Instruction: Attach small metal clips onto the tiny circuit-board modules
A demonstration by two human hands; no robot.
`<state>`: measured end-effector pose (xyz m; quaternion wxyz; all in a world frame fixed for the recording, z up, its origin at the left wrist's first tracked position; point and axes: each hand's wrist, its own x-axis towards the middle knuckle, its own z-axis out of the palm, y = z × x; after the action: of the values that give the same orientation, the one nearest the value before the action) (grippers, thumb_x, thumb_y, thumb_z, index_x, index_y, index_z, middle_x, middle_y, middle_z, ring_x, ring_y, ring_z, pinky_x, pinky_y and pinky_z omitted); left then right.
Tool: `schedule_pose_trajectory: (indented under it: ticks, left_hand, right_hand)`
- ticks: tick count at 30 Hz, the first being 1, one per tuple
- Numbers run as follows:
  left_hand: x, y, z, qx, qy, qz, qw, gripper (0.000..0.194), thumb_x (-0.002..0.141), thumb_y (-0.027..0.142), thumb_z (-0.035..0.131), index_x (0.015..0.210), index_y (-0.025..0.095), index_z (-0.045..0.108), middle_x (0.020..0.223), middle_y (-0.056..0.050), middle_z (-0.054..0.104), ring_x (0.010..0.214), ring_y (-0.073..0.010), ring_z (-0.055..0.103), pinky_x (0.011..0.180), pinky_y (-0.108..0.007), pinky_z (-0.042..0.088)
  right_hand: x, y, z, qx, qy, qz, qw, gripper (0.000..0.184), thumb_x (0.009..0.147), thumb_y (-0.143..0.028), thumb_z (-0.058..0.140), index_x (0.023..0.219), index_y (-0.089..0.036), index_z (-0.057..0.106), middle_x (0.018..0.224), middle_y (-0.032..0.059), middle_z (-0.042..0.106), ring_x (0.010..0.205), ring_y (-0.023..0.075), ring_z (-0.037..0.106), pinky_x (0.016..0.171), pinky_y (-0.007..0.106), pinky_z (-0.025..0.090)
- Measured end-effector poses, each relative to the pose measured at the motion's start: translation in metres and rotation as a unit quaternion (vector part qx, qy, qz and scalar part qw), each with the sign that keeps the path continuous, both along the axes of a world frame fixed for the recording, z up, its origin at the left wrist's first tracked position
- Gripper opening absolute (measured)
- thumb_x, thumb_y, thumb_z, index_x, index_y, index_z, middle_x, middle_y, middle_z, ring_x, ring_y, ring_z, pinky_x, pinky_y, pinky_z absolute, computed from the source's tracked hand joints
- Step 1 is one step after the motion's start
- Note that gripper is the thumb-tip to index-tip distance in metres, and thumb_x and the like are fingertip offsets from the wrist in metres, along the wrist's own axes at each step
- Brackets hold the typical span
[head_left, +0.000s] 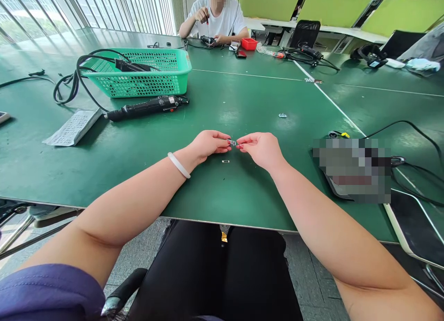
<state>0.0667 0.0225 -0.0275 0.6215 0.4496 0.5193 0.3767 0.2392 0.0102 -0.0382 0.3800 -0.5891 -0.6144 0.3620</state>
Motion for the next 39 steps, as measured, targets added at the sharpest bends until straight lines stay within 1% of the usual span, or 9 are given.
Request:
schedule_pose_trajectory:
  ticks: [3, 7, 11, 16, 23, 26, 29, 36, 39]
  left_hand:
    - [0.001, 0.000, 0.000, 0.002, -0.013, 0.001, 1.000, 0.015, 0.074, 0.002, 0.071, 0.087, 0.008, 0.064, 0.077, -0.007, 0.071, 0.067, -0.0099, 0.067, 0.083, -0.028, 0.054]
    - [0.001, -0.001, 0.001, 0.009, -0.032, 0.008, 0.999, 0.012, 0.077, 0.003, 0.068, 0.087, 0.008, 0.063, 0.077, -0.007, 0.070, 0.068, -0.0099, 0.068, 0.082, -0.028, 0.053]
    - [0.002, -0.002, 0.003, 0.012, -0.036, 0.014, 0.999, 0.012, 0.076, 0.003, 0.070, 0.084, 0.008, 0.063, 0.076, -0.006, 0.070, 0.068, -0.0102, 0.067, 0.082, -0.029, 0.053]
    - [0.001, -0.003, 0.002, 0.021, -0.031, 0.000, 0.999, 0.006, 0.081, 0.006, 0.066, 0.085, 0.008, 0.063, 0.078, -0.005, 0.069, 0.069, -0.0094, 0.067, 0.083, -0.029, 0.053]
    - [0.000, -0.001, -0.001, 0.028, -0.029, 0.003, 0.999, 0.005, 0.081, 0.007, 0.065, 0.086, 0.008, 0.063, 0.079, -0.006, 0.069, 0.070, -0.0100, 0.067, 0.081, -0.028, 0.053]
    - [0.000, 0.000, -0.001, 0.031, -0.027, 0.004, 0.999, 0.006, 0.081, 0.007, 0.066, 0.086, 0.008, 0.063, 0.079, -0.006, 0.070, 0.071, -0.0102, 0.067, 0.080, -0.028, 0.053]
    - [0.000, 0.000, -0.002, 0.032, -0.025, 0.006, 0.999, 0.006, 0.080, 0.008, 0.067, 0.084, 0.009, 0.063, 0.077, -0.006, 0.070, 0.070, -0.0102, 0.067, 0.080, -0.028, 0.053]
    - [0.002, -0.002, -0.002, 0.045, -0.013, -0.002, 0.999, 0.011, 0.075, 0.008, 0.073, 0.080, 0.009, 0.063, 0.072, -0.004, 0.068, 0.068, -0.0100, 0.066, 0.079, -0.029, 0.052]
    - [0.002, -0.002, -0.002, 0.054, -0.001, -0.012, 0.998, 0.011, 0.074, 0.010, 0.074, 0.080, 0.008, 0.064, 0.072, -0.005, 0.069, 0.069, -0.0106, 0.067, 0.079, -0.029, 0.052]
  right_hand:
    - [-0.003, -0.001, 0.002, 0.017, 0.017, 0.002, 1.000, 0.017, 0.073, -0.004, 0.060, 0.080, -0.016, 0.071, 0.075, 0.0023, 0.073, 0.068, 0.0127, 0.070, 0.076, 0.029, 0.059]
    - [-0.006, -0.004, 0.005, 0.042, 0.008, 0.001, 0.999, 0.010, 0.075, -0.010, 0.063, 0.075, -0.016, 0.070, 0.071, 0.0020, 0.072, 0.064, 0.0128, 0.068, 0.071, 0.029, 0.059]
    - [-0.007, -0.004, 0.004, 0.056, 0.016, 0.002, 0.998, 0.006, 0.077, -0.015, 0.065, 0.072, -0.017, 0.069, 0.068, 0.0013, 0.070, 0.059, 0.0119, 0.066, 0.067, 0.027, 0.058]
    - [-0.005, 0.002, 0.000, 0.010, 0.112, -0.004, 0.994, 0.010, 0.082, -0.022, 0.066, 0.074, -0.015, 0.068, 0.068, 0.0021, 0.068, 0.054, 0.0088, 0.061, 0.056, 0.023, 0.054]
    - [-0.002, 0.003, 0.001, -0.036, 0.193, -0.002, 0.980, 0.011, 0.085, -0.016, 0.062, 0.077, -0.014, 0.069, 0.068, 0.0008, 0.065, 0.055, 0.0071, 0.059, 0.059, 0.022, 0.053]
    - [-0.002, 0.002, 0.001, -0.037, 0.182, 0.002, 0.983, 0.009, 0.084, -0.019, 0.065, 0.078, -0.015, 0.069, 0.067, 0.0003, 0.064, 0.055, 0.0069, 0.057, 0.059, 0.023, 0.052]
    - [-0.004, 0.002, 0.000, -0.019, 0.151, 0.011, 0.988, 0.008, 0.080, -0.023, 0.070, 0.079, -0.015, 0.069, 0.067, -0.0002, 0.064, 0.055, 0.0072, 0.057, 0.058, 0.023, 0.052]
    - [-0.003, 0.004, -0.005, 0.017, 0.125, 0.032, 0.991, 0.021, 0.070, -0.033, 0.077, 0.074, -0.017, 0.065, 0.060, -0.0013, 0.064, 0.051, 0.0083, 0.057, 0.053, 0.023, 0.051]
    - [-0.002, 0.006, -0.007, 0.014, 0.117, 0.031, 0.993, 0.019, 0.071, -0.031, 0.076, 0.072, -0.017, 0.064, 0.057, -0.0016, 0.063, 0.049, 0.0086, 0.056, 0.052, 0.023, 0.050]
